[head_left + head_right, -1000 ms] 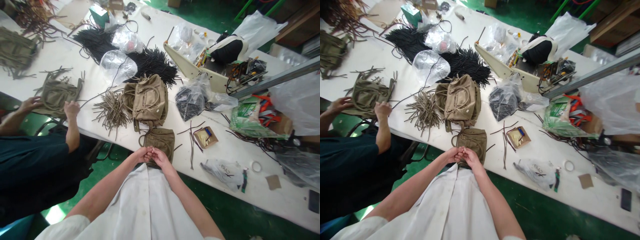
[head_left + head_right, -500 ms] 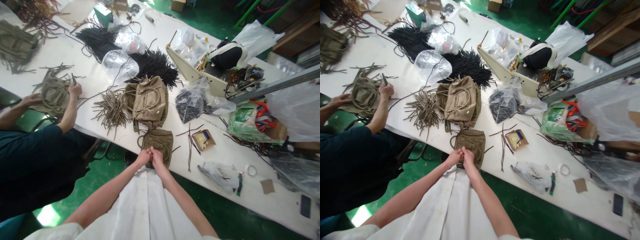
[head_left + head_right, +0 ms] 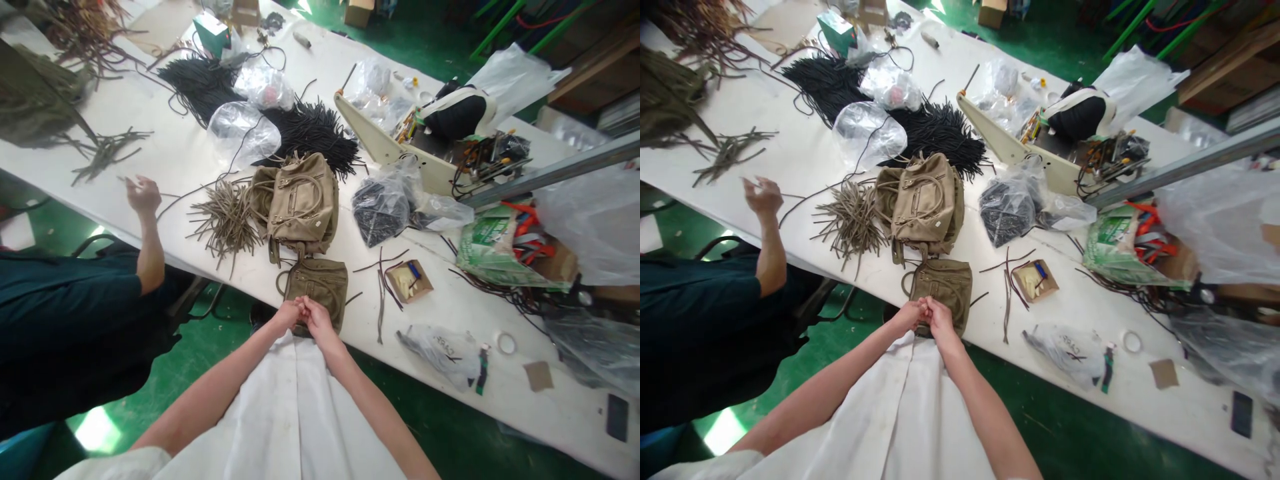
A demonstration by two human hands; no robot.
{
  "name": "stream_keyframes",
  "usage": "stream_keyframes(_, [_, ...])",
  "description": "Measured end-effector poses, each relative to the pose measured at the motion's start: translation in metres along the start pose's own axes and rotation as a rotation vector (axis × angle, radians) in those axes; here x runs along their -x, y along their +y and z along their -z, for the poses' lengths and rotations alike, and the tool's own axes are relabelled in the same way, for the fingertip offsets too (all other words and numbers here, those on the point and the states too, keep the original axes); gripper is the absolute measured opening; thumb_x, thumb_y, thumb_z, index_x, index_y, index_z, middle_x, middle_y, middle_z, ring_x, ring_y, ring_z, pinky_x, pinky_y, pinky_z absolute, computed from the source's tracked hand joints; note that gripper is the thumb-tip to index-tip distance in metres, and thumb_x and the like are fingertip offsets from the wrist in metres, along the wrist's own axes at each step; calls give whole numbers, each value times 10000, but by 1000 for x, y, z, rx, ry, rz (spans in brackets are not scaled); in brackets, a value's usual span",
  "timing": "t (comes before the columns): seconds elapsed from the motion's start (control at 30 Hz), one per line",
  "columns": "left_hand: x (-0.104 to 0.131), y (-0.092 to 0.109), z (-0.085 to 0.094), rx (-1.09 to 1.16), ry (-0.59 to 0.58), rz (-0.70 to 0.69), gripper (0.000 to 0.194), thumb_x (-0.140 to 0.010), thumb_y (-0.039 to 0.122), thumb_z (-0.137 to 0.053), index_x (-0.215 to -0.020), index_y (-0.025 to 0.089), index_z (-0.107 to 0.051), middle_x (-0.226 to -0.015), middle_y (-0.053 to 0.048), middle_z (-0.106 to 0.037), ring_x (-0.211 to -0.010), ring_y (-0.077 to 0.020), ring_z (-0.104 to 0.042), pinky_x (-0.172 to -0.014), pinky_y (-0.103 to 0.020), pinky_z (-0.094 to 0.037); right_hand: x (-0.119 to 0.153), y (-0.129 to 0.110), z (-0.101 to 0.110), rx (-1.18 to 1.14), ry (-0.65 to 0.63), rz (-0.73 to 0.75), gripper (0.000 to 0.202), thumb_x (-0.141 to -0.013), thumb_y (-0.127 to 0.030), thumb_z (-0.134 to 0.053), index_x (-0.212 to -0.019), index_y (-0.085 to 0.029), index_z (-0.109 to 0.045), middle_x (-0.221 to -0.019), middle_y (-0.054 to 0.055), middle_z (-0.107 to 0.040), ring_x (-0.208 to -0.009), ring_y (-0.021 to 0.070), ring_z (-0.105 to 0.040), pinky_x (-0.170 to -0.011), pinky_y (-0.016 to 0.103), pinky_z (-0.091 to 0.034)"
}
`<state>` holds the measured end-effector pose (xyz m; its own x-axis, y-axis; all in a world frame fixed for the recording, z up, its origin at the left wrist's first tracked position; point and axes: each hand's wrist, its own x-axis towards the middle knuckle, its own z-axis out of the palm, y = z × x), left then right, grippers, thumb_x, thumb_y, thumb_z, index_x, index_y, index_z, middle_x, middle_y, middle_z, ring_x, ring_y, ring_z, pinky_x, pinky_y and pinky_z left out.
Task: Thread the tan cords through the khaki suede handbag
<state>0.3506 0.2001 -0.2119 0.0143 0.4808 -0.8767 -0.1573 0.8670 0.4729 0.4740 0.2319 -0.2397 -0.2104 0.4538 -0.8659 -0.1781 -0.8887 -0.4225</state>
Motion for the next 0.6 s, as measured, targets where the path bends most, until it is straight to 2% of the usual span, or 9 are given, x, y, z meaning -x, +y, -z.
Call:
stream_keyframes(0.1, [1, 2, 0, -55, 66, -107, 314, -1010, 388, -715, -784, 188, -628, -789, 9, -646, -767, -175, -624, -779, -336, -531, -6, -2, 3, 16, 22, -16, 244, -836, -396, -867, -919, -181, -785, -928, 101, -838, -760, 218, -762, -685, 303, -618])
stream_keyframes(0.2, [4, 2, -1, -75, 86, -166, 240, -985, 316, -741, -797, 188, -663, -887, -21, -709, -916, -203, -661, -894, -366, -532, -11, -5, 6, 25, 24, -35, 210, -824, -352, -877, -891, -181, -775, -927, 106, -838, -783, 217, -778, -720, 299, -629])
stream_keyframes(0.3, [8, -2, -4, -58, 76, -137, 277, -994, 340, -737, -783, 181, -652, -811, 5, -665, -807, -182, -632, -804, -340, -530, -13, -9, 9, 34, 2, -66, 204, -829, -336, -880, -875, -176, -762, -925, 111, -838, -786, 222, -780, -713, 302, -631])
stream_keyframes(0.43, [12, -7, -7, 21, 37, -6, 370, -1053, 472, -654, -827, 182, -611, -681, 64, -503, -546, -111, -435, -560, -265, -426, -13, -15, 16, 37, -55, -127, 225, -887, -371, -854, -911, -170, -756, -996, 133, -840, -817, 223, -787, -676, 288, -618])
stream_keyframes(0.5, [13, -6, -5, 68, 1, 47, 373, -1069, 497, -622, -864, 186, -609, -669, 74, -462, -510, -95, -357, -502, -244, -361, -13, -18, 19, 26, -93, -169, 297, -942, -442, -809, -955, -151, -754, -1044, 165, -833, -827, 223, -788, -697, 305, -627])
stream_keyframes(0.6, [13, 1, 1, 121, -32, 100, 356, -1079, 456, -609, -855, 179, -613, -659, 76, -426, -512, -85, -323, -490, -231, -308, -15, -20, 21, 8, -103, -212, 375, -1025, -499, -691, -988, -131, -750, -1047, 190, -826, -769, 218, -769, -700, 338, -638])
